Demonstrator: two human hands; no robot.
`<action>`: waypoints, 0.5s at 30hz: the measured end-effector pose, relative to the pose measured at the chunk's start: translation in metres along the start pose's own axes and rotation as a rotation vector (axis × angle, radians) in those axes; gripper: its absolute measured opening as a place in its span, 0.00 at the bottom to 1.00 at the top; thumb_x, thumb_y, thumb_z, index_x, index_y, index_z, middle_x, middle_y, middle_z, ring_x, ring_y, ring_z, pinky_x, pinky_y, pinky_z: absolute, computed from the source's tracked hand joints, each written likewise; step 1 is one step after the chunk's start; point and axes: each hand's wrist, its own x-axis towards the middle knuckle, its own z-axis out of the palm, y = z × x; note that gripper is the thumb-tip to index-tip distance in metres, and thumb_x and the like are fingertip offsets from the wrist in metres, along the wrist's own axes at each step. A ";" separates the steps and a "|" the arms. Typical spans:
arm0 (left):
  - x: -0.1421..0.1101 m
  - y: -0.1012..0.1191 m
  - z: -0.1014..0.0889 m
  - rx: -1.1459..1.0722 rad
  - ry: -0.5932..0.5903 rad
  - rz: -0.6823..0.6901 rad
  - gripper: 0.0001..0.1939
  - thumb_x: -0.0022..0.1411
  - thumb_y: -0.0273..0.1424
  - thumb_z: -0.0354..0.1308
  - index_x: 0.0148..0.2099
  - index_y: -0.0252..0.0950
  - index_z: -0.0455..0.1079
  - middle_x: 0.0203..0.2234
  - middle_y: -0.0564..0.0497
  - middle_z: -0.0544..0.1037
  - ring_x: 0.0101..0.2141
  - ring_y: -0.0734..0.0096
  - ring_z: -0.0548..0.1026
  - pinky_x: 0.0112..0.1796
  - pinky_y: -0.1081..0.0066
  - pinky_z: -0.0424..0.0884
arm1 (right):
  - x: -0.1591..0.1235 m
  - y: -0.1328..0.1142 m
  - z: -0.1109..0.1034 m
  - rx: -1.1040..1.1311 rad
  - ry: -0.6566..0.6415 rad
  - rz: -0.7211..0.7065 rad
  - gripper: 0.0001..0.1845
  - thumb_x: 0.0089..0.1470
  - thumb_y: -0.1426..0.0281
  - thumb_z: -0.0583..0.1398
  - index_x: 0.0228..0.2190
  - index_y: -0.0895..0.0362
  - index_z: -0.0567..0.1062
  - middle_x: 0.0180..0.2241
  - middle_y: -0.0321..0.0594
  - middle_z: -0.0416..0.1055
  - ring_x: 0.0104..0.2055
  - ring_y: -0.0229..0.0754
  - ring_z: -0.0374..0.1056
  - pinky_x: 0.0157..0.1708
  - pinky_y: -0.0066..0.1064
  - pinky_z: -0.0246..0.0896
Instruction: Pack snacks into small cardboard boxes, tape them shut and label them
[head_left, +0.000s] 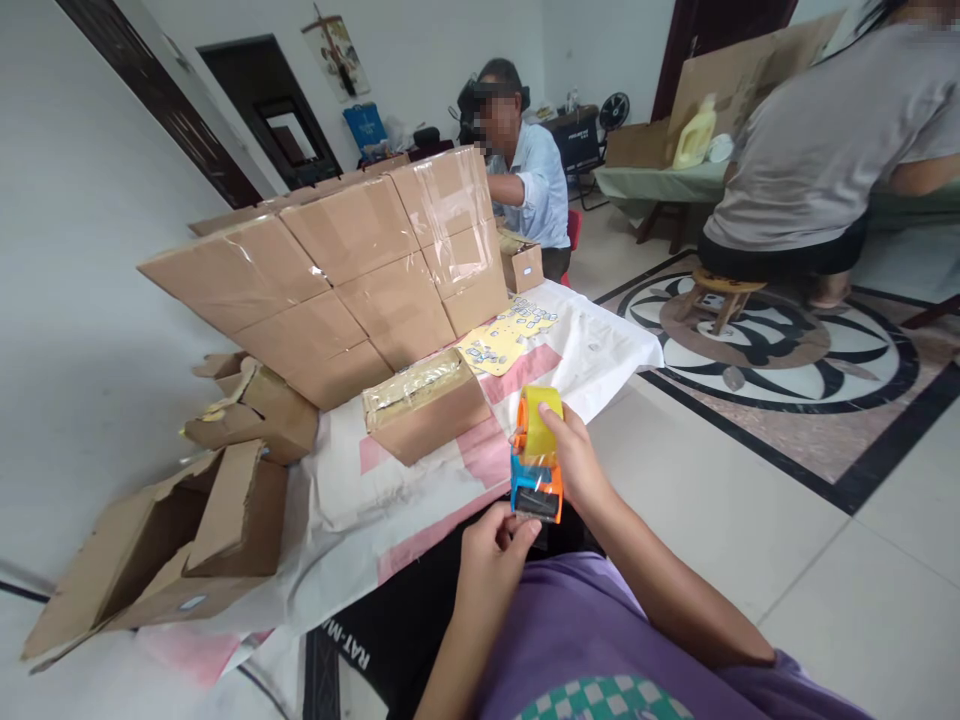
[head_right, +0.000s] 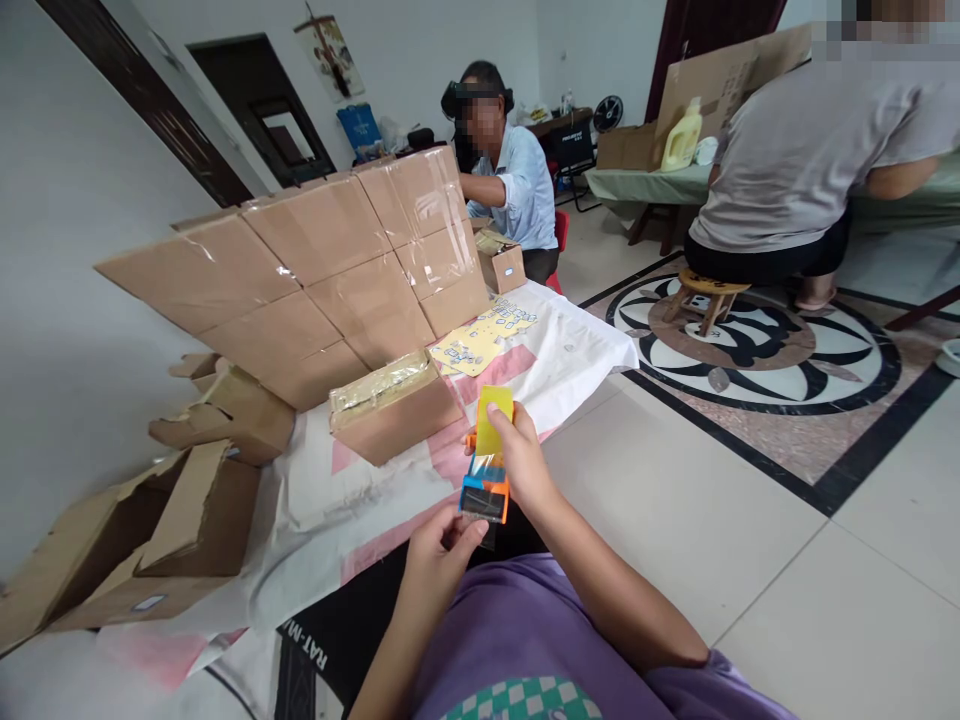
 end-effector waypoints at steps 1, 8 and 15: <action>-0.003 0.001 0.004 0.027 -0.015 0.048 0.16 0.64 0.40 0.58 0.31 0.36 0.78 0.22 0.53 0.72 0.25 0.73 0.65 0.29 0.72 0.59 | 0.000 -0.001 -0.001 -0.002 -0.010 0.018 0.24 0.51 0.52 0.68 0.39 0.54 0.69 0.25 0.36 0.76 0.25 0.44 0.74 0.27 0.34 0.69; -0.007 -0.035 -0.013 0.250 0.180 0.211 0.20 0.68 0.41 0.53 0.30 0.39 0.79 0.27 0.47 0.81 0.31 0.63 0.77 0.37 0.67 0.69 | -0.027 -0.033 -0.032 -0.067 -0.471 0.510 0.28 0.55 0.44 0.60 0.26 0.57 0.74 0.17 0.42 0.71 0.20 0.45 0.69 0.25 0.35 0.66; -0.007 -0.099 -0.061 -0.038 0.412 -0.103 0.26 0.55 0.56 0.63 0.34 0.37 0.83 0.32 0.45 0.85 0.37 0.52 0.82 0.41 0.62 0.79 | -0.002 -0.051 -0.062 -0.418 -0.296 0.043 0.28 0.57 0.50 0.65 0.51 0.54 0.72 0.34 0.44 0.80 0.34 0.47 0.77 0.27 0.31 0.67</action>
